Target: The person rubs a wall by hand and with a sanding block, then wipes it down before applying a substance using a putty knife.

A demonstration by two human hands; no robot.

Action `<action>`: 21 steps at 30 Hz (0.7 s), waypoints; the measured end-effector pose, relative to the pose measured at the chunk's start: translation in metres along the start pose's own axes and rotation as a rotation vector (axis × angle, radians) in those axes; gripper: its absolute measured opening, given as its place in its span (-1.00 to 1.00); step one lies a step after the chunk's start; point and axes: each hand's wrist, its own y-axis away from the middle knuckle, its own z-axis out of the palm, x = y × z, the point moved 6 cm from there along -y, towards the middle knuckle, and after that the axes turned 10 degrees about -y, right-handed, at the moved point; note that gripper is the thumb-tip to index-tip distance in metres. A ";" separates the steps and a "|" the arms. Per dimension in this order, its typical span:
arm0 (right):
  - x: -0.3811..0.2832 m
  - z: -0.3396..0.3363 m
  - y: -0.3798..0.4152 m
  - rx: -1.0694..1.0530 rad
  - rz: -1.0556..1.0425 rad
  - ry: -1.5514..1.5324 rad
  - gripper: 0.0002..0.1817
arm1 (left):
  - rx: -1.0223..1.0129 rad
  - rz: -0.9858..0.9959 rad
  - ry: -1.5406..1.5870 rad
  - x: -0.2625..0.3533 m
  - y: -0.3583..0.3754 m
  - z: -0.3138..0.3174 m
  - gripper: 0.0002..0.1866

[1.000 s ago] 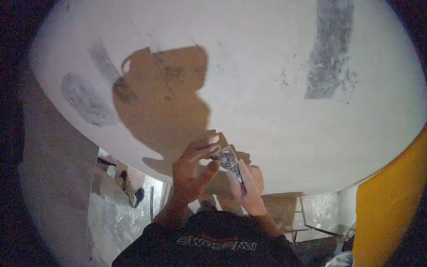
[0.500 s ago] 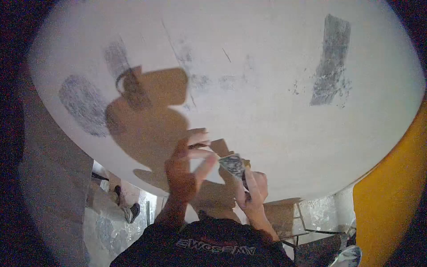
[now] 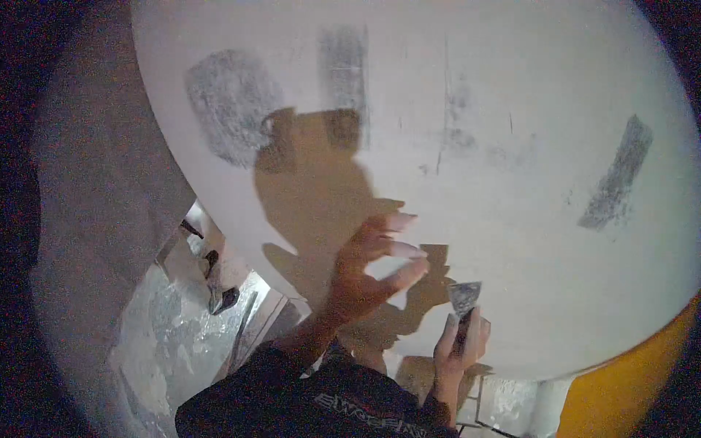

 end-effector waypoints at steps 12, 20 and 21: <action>-0.001 -0.063 -0.065 -0.017 -0.217 0.228 -0.54 | 0.181 0.330 -0.305 0.026 -0.042 -0.029 -0.70; -0.025 -0.072 -0.118 -0.005 -0.218 0.030 -0.54 | 0.155 0.673 -0.693 0.063 -0.090 0.037 -0.41; -0.025 -0.070 -0.116 0.003 -0.181 -0.040 -0.56 | 0.213 0.695 -0.756 0.066 -0.096 0.037 -0.35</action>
